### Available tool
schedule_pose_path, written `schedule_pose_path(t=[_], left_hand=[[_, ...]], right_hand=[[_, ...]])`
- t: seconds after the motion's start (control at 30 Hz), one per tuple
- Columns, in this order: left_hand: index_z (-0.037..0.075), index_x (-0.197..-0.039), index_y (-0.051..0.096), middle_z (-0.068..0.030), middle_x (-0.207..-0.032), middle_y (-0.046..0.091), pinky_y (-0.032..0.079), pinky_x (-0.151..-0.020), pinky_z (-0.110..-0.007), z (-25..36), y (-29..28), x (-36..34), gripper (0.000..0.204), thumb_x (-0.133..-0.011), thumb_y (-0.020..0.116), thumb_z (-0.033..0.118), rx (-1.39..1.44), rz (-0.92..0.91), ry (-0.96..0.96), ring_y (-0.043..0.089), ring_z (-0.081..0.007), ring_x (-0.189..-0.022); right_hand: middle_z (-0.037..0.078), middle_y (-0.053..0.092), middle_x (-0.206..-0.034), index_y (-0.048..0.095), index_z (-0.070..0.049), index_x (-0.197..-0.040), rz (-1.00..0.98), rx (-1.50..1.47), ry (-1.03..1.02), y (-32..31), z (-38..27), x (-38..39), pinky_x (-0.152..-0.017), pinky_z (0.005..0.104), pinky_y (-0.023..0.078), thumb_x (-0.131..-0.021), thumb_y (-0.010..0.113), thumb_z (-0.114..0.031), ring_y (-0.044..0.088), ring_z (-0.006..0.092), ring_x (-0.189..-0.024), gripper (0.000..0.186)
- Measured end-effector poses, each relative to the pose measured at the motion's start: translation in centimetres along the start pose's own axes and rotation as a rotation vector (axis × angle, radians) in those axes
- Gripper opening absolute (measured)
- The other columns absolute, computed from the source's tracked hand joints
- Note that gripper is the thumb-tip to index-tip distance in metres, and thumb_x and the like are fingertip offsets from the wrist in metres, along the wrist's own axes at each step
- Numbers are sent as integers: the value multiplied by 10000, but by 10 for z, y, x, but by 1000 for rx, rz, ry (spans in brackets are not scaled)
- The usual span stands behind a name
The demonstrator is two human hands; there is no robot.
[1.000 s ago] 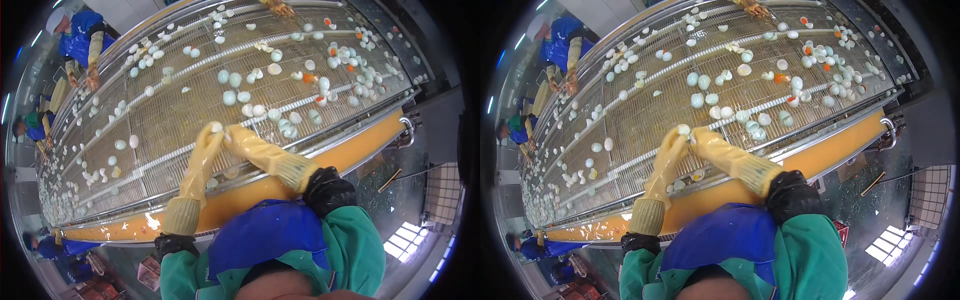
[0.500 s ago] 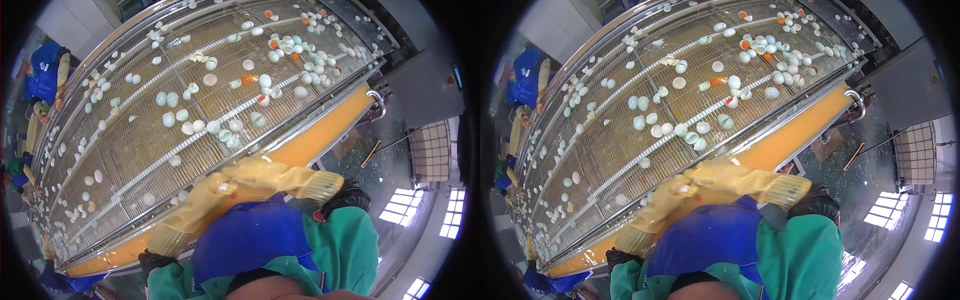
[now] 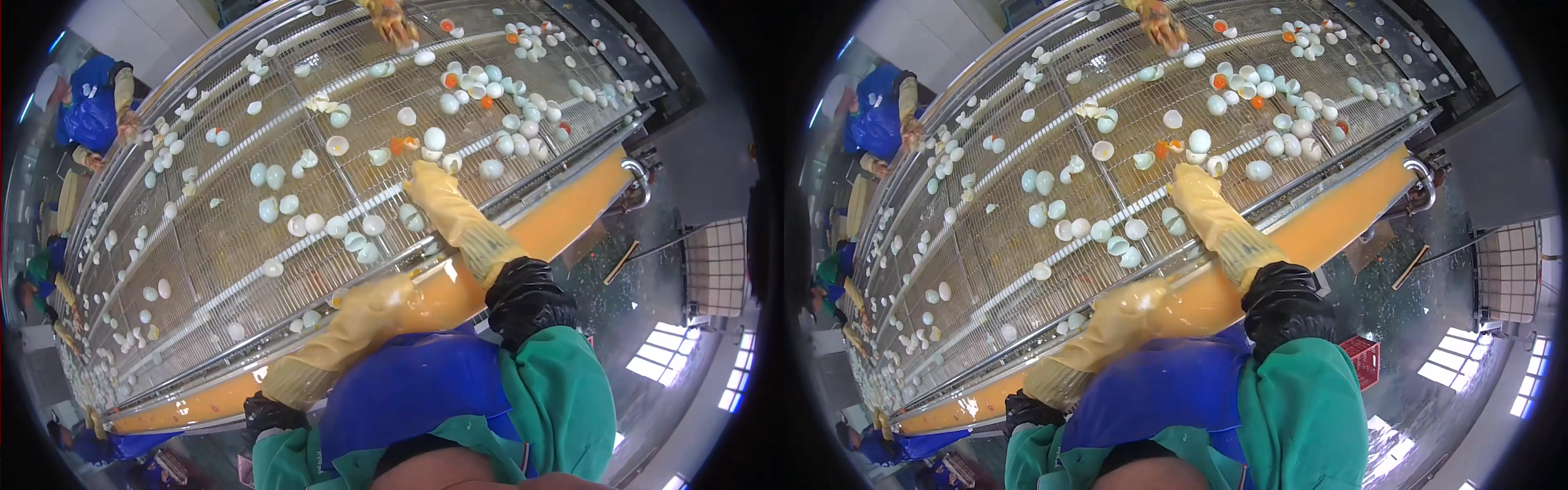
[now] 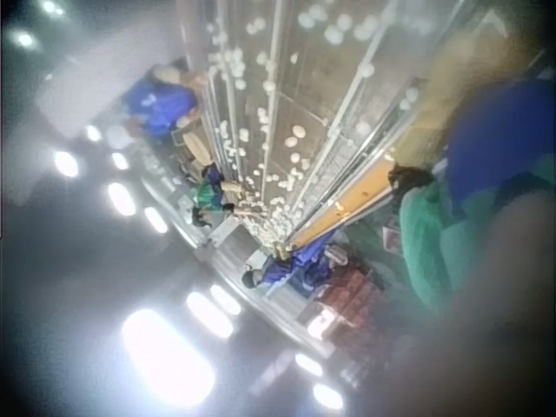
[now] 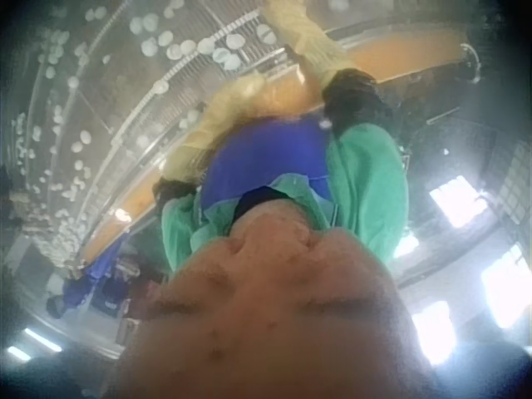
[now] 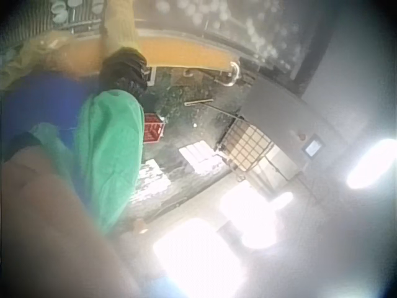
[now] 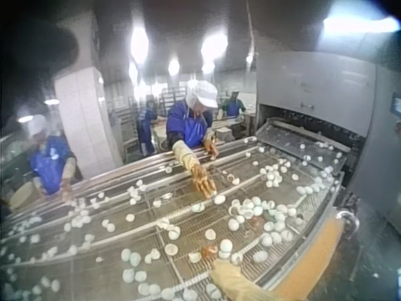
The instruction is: The person stands at a rotating drum conveyor and repeatedly picks up eggs, cracks them open, and discards the shells. The person uses both hands to handle the eggs and separate the contents from the shells as they move along the conveyor.
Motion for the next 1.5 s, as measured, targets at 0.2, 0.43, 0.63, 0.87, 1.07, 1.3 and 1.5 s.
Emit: schedule_pose_path(t=[0.2, 0.43, 0.63, 0.87, 1.07, 1.3, 1.5], left_hand=[[76, -1399, 618, -184, -1285, 666, 514, -979, -401, 12, -66, -66, 487, -953, 726, 240, -530, 766, 136, 652, -316, -1098], [134, -1405, 629, -135, -1315, 656, 510, -1001, -368, 42, -47, -157, 450, -981, 680, 276, -417, 431, 74, 665, -224, -1093], [70, -1265, 659, -250, -1156, 698, 540, -925, -488, -9, -47, -280, 341, -949, 622, 191, -660, 440, 234, 674, -440, -1069], [94, -1127, 733, -231, -1136, 730, 558, -930, -519, -21, -46, -325, 243, -965, 611, 228, -885, 307, -181, 697, -422, -1087], [56, -1119, 710, -240, -1034, 744, 565, -828, -515, -25, -49, -316, 228, -971, 592, 183, -643, 390, -247, 728, -411, -967], [17, -1176, 703, -65, -728, 638, 464, -524, -253, 35, -70, -240, 291, -1019, 615, 245, 470, 637, -274, 597, -140, -610], [15, -1234, 708, -6, -667, 595, 341, -497, -192, 31, -73, -214, 457, -1067, 557, 411, 669, 845, -245, 497, -92, -537]], right_hand=[[235, 662, -1256, 533, -82, -1433, 25, -167, -315, -34, 28, 42, -994, 446, 518, -1001, 585, -313, 641, 400, -1203, 492], [221, 654, -1295, 427, -184, -1565, -532, -169, -446, -94, 33, 162, -981, 454, 539, -927, 551, -113, 631, 351, -1268, 653], [234, 668, -1248, 528, -157, -1458, -652, 308, -299, -79, 57, 157, -933, 482, 553, -997, 600, -227, 652, 372, -1178, 471], [190, 732, -1105, 689, -113, -1196, 772, 200, -247, -160, 150, -17, -850, 526, 556, -973, 583, -300, 699, 390, -1041, 309], [189, 738, -1146, 734, -126, -1117, 228, 279, -29, -142, 152, -156, -877, 506, 565, -986, 528, -196, 722, 375, -1046, 254], [208, 715, -1229, 701, -131, -1251, 80, 114, -18, -128, 167, -195, -926, 492, 547, -976, 549, -168, 699, 383, -1129, 316], [241, 711, -1193, 616, -72, -1263, 105, -520, -370, -122, 145, -231, -910, 502, 547, -1010, 499, -166, 711, 394, -1089, 294]])
Point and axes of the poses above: each hand's wrist, its own x-axis away from the middle knuckle, its own y-axis out of the palm, z = x × y, the point moved 1 cm from there along -x, towards the middle knuckle
